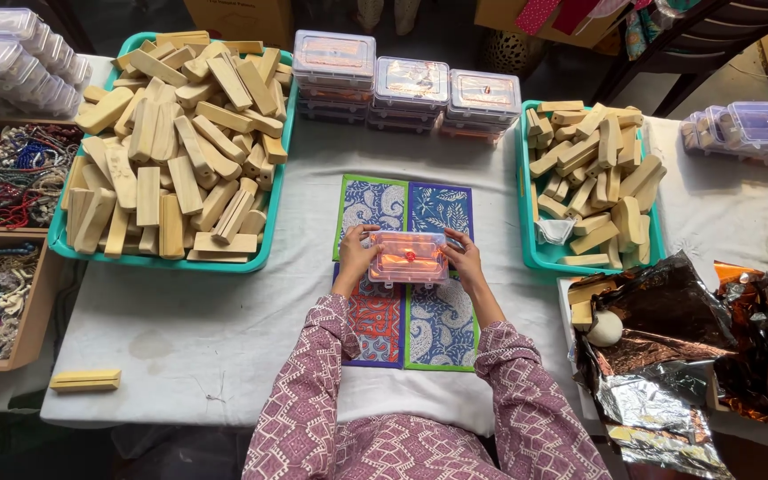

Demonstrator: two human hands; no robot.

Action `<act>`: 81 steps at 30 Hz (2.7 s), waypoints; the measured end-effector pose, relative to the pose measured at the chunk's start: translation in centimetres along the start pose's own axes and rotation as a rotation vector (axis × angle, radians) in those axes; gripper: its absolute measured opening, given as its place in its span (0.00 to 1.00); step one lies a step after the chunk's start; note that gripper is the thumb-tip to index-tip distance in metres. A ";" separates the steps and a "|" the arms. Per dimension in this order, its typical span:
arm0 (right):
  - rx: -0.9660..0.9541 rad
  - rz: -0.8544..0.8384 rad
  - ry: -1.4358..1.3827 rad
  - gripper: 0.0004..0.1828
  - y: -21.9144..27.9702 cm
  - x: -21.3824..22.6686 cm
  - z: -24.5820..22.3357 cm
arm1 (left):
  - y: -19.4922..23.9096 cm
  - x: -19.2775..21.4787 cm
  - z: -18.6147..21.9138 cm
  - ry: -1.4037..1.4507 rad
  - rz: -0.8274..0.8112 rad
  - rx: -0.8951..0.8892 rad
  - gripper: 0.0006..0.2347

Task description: The person wipes a wooden block with a white cloth, then wraps it in foil and places it into a small plastic container. They repeat this process with another wooden block, placing it into a second container. Finally, they stack the containers on the table.

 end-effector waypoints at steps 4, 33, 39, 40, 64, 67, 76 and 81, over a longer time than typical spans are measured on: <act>0.220 0.050 0.286 0.30 3.2 -3.9 -5.0 | 0.7 0.1 1.6 -0.264 0.009 -0.202 0.18; 0.549 -0.316 1.230 0.63 6.3 -4.0 -5.1 | 4.8 -0.6 0.5 -0.728 -0.277 -0.560 0.47; 0.547 -0.324 1.262 0.64 6.2 -4.4 -4.6 | 5.0 -0.6 0.4 -0.724 -0.265 -0.562 0.45; 0.534 -0.318 1.265 0.64 6.3 -4.4 -4.5 | 5.1 -0.6 0.5 -0.721 -0.264 -0.565 0.45; 0.436 -0.413 1.375 0.62 6.5 -3.9 -4.4 | 5.0 0.0 1.8 -0.923 -0.320 -0.640 0.41; 0.536 -0.380 1.361 0.57 6.5 -4.2 -4.6 | 5.2 0.1 1.6 -0.876 -0.288 -0.670 0.40; 0.719 -0.353 1.358 0.56 7.0 -5.0 -5.5 | 5.8 0.5 2.6 -0.732 -0.221 -0.812 0.39; 0.769 -0.321 1.311 0.55 7.2 -5.2 -5.3 | 6.1 -0.1 1.6 -0.758 -0.185 -0.818 0.39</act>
Point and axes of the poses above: each hand's wrist, its own y-axis away from the middle knuckle, its own x-axis out of the back of the hand, z = x × y, the point moved 4 cm from there along -y, towards the middle knuckle, and after that the axes turned 3 degrees about -y, right-handed, at the moved point
